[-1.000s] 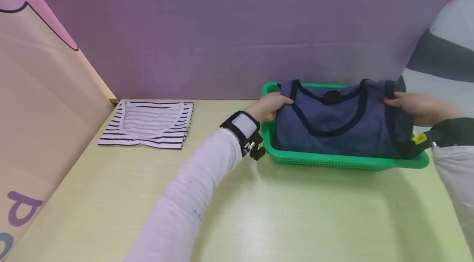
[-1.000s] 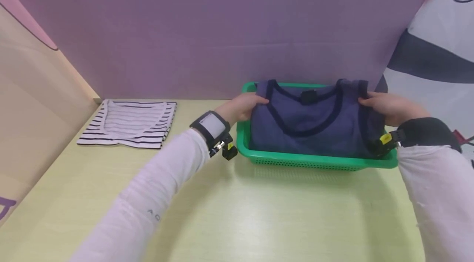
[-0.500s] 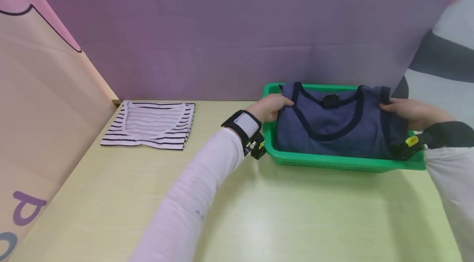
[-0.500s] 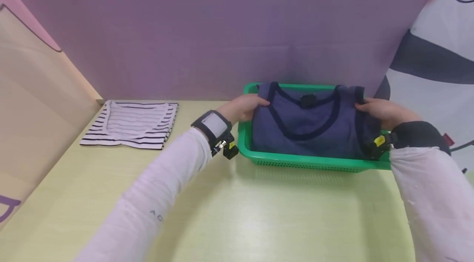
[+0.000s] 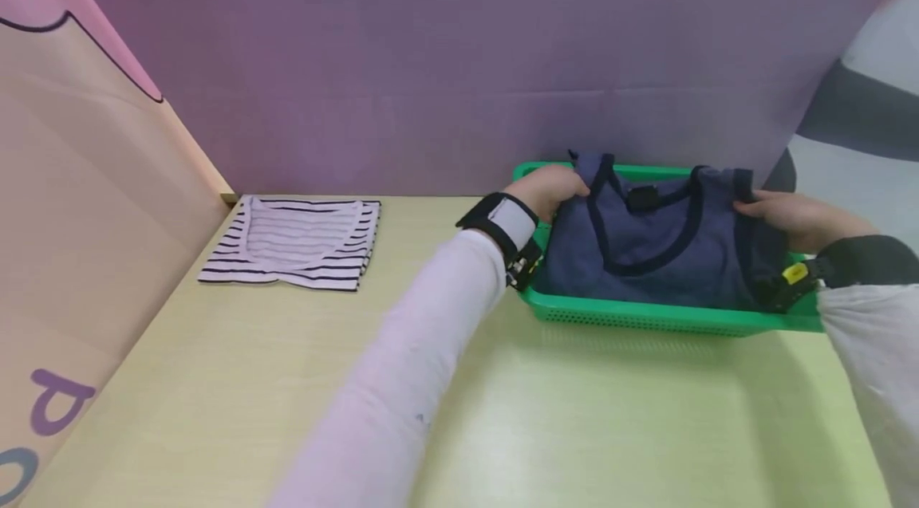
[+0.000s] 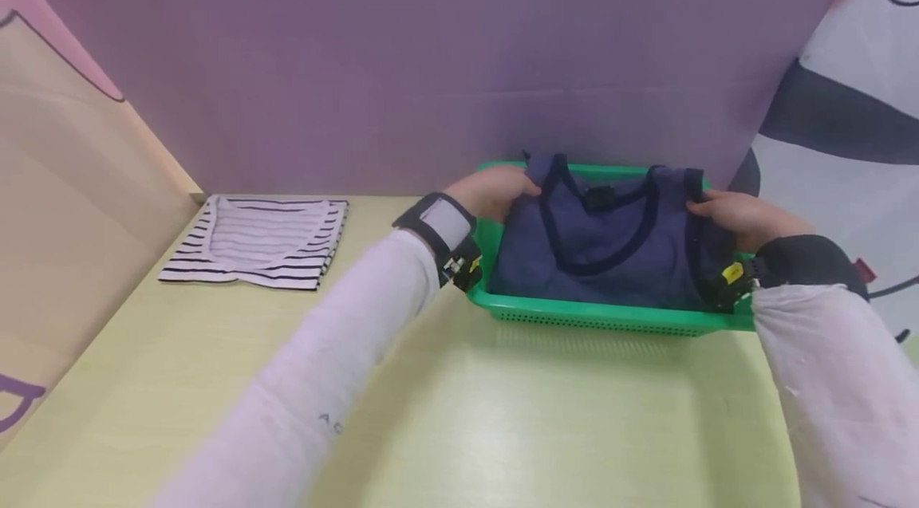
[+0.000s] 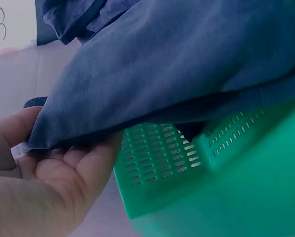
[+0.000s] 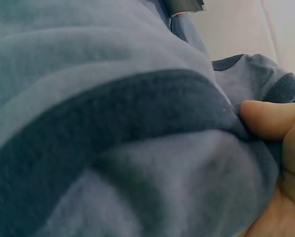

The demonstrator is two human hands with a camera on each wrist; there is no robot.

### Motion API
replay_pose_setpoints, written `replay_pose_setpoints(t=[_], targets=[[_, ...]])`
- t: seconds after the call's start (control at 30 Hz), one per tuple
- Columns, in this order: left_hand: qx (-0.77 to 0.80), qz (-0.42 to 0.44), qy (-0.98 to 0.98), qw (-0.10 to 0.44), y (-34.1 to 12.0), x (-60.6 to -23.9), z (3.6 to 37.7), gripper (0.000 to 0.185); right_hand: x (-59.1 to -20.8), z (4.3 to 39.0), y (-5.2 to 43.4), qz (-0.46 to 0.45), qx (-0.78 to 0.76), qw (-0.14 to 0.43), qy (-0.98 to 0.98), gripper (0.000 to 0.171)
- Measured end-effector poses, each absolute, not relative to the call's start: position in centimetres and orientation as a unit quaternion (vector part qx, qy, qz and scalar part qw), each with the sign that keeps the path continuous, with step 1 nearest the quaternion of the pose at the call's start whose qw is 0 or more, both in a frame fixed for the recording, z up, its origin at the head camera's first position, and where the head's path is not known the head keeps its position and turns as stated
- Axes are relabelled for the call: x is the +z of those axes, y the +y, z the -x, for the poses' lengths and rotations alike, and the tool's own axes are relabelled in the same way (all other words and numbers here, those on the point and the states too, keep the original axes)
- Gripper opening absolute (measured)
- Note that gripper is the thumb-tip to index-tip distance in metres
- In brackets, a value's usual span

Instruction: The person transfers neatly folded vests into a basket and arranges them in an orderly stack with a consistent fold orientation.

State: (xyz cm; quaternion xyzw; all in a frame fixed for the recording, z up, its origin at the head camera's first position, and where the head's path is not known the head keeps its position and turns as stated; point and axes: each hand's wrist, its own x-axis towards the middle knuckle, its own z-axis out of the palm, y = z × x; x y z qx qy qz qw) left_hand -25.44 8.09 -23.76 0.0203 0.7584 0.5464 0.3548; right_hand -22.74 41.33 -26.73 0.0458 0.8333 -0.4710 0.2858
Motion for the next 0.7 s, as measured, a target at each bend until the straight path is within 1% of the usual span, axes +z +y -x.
replay_pose_setpoints(t=[0.13,0.23,0.37,0.47,0.6,0.7], targets=[[0.523,-0.014,0.783,0.336,8.4,-23.2,25.3,0.053,-26.7,22.7,41.3,-0.046,-0.471,0.293,0.831,0.07],[0.524,-0.007,0.786,0.328,8.4,-23.5,25.7,0.051,-26.8,22.8,41.4,-0.049,-0.473,0.3,0.827,0.071],[0.521,-0.003,0.802,0.292,9.2,-25.8,28.2,0.048,-27.1,22.9,41.5,-0.054,-0.475,0.301,0.825,0.072],[0.504,-0.004,0.826,0.252,11.0,-30.4,33.2,0.045,-27.5,22.9,41.6,-0.068,-0.492,0.299,0.815,0.072],[0.489,0.013,0.845,0.217,13.3,-37.1,40.0,0.041,-27.8,23.0,41.4,-0.085,-0.511,0.294,0.803,0.074],[0.486,0.035,0.846,0.217,14.0,-39.1,42.0,0.041,-27.8,23.0,41.2,-0.072,-0.481,0.297,0.822,0.075]])
